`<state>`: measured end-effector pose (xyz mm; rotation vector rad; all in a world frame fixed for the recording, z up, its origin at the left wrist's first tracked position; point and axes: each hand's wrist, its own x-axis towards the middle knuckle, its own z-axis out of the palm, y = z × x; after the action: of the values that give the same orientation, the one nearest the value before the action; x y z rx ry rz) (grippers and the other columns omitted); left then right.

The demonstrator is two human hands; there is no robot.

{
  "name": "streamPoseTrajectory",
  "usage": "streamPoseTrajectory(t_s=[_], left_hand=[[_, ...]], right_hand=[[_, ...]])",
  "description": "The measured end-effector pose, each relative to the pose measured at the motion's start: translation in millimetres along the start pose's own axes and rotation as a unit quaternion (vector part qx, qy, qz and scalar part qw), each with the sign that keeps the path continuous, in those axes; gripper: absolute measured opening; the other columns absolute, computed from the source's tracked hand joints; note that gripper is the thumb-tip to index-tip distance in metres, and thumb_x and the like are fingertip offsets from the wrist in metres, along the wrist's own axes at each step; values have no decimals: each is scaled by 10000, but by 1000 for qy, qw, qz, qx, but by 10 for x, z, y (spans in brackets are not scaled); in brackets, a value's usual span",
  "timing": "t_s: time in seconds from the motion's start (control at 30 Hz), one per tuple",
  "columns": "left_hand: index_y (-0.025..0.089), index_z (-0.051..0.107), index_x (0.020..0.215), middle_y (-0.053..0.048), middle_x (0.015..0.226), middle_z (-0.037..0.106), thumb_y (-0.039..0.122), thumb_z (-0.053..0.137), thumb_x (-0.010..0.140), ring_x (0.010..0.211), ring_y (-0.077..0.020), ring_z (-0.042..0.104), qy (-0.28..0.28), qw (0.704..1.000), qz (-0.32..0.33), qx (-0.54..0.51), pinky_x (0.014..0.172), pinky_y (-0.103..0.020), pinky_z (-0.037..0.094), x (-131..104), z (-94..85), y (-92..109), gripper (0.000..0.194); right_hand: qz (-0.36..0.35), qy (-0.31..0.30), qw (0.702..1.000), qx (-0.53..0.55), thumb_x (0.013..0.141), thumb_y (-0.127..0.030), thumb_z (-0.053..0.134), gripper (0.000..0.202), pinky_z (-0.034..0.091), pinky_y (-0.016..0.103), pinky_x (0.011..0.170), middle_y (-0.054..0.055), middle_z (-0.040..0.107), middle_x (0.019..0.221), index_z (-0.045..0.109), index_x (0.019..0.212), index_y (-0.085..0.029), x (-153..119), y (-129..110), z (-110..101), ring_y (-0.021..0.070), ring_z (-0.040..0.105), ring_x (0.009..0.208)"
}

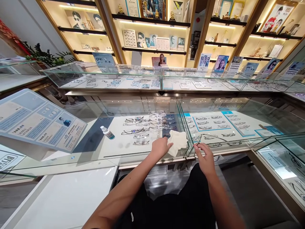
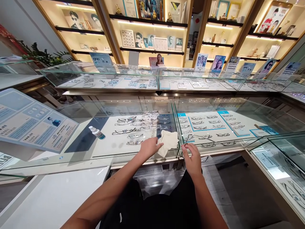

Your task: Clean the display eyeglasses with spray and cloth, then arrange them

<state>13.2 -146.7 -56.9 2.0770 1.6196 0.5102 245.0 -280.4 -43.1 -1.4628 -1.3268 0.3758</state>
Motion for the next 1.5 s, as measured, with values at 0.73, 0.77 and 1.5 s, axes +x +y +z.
streamPoseTrajectory(t_s=[0.73,0.77,1.5], left_hand=[[202,533,628,35,603,488,554,833,798,571,-119,435,-123,868,-18,-481,569,-250,376,-437,-921,7,492],[202,531,628,35,605,476,555,826,805,575,-119,422,-115,870,-6,-479,568,-252,368,-449,-963,32,493],[197,468,743,74,641,476,572,886,746,563,-76,392,9,815,3,-580,547,-212,312,-568,-705,96,562]], right_hand=[[-28,-225,968,112,1047,-491,552,360,505,338,839,42,732,926,772,913,-240,162,-622,500,224,667,894],[-33,-240,963,117,1047,-493,551,366,506,336,839,40,736,922,774,907,-237,176,-675,541,223,667,893],[17,-369,893,256,1039,-543,579,387,463,341,928,48,741,966,739,915,-212,180,-807,846,216,651,958]])
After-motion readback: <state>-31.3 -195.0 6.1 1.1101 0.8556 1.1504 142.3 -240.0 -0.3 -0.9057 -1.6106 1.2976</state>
